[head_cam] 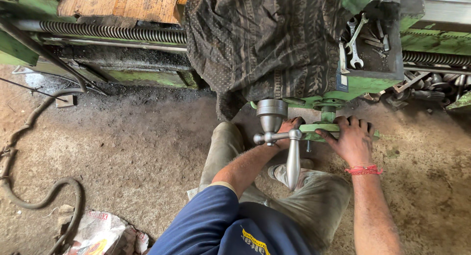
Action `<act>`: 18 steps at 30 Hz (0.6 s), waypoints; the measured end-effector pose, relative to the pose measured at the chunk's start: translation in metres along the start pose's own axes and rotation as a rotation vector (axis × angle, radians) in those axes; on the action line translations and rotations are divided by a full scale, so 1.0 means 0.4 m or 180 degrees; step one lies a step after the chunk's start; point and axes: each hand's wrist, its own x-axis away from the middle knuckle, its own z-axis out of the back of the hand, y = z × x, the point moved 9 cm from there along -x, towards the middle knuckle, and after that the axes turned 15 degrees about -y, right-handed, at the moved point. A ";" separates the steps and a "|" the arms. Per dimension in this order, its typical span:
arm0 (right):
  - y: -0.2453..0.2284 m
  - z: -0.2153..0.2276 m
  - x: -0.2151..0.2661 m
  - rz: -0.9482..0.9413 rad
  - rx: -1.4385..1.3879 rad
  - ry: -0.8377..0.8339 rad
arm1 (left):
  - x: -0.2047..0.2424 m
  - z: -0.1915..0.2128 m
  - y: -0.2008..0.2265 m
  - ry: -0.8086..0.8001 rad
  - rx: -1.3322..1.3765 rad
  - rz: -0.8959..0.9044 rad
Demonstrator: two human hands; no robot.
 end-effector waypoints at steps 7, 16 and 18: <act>0.002 -0.016 -0.008 -0.0036 0.0087 -0.0081 | 0.003 0.012 0.012 0.0067 0.0013 -0.0122; -0.004 -0.009 -0.001 0.0001 0.0067 0.0063 | -0.001 -0.009 -0.025 -0.0001 0.0176 0.0263; -0.012 -0.003 -0.001 0.0131 0.0009 0.0209 | -0.007 -0.032 -0.046 -0.0065 0.0062 0.0353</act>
